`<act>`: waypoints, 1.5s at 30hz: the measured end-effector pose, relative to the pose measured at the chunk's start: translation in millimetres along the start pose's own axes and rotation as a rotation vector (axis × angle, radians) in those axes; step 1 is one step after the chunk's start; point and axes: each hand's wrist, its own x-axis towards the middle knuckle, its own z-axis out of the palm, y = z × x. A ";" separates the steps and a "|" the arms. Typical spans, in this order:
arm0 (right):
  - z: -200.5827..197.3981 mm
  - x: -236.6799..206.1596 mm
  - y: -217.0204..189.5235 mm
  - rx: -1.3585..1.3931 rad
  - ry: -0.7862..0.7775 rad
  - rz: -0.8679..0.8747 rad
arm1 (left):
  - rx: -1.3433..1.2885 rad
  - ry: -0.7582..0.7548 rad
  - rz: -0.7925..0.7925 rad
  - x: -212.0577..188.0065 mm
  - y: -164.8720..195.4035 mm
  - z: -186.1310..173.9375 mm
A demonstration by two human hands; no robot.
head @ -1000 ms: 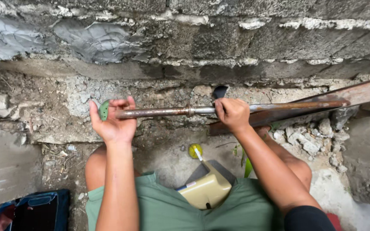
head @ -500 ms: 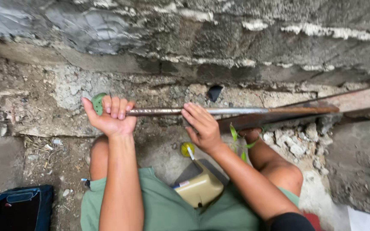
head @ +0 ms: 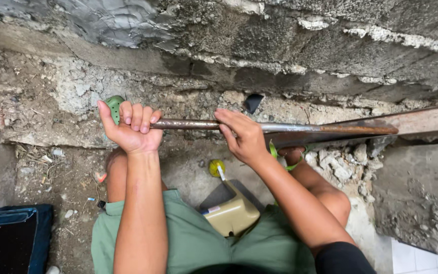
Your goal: The person sits on a small stool and cleans a long metal rod. They spray the rod with a liquid from a yellow bottle and then wipe it with a dark cloth. The person repeats this process on different sections of the rod.
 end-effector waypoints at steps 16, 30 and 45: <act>-13.1 16.1 -8.7 0.057 -0.204 0.312 | 0.053 0.060 0.015 -6.0 -3.0 1.8; -24.7 23.5 -14.5 0.025 -0.300 0.522 | 0.077 0.060 0.034 -2.0 -7.2 0.9; -20.9 9.2 -9.6 0.070 -0.157 0.260 | 0.076 0.074 0.043 -3.8 -8.6 7.8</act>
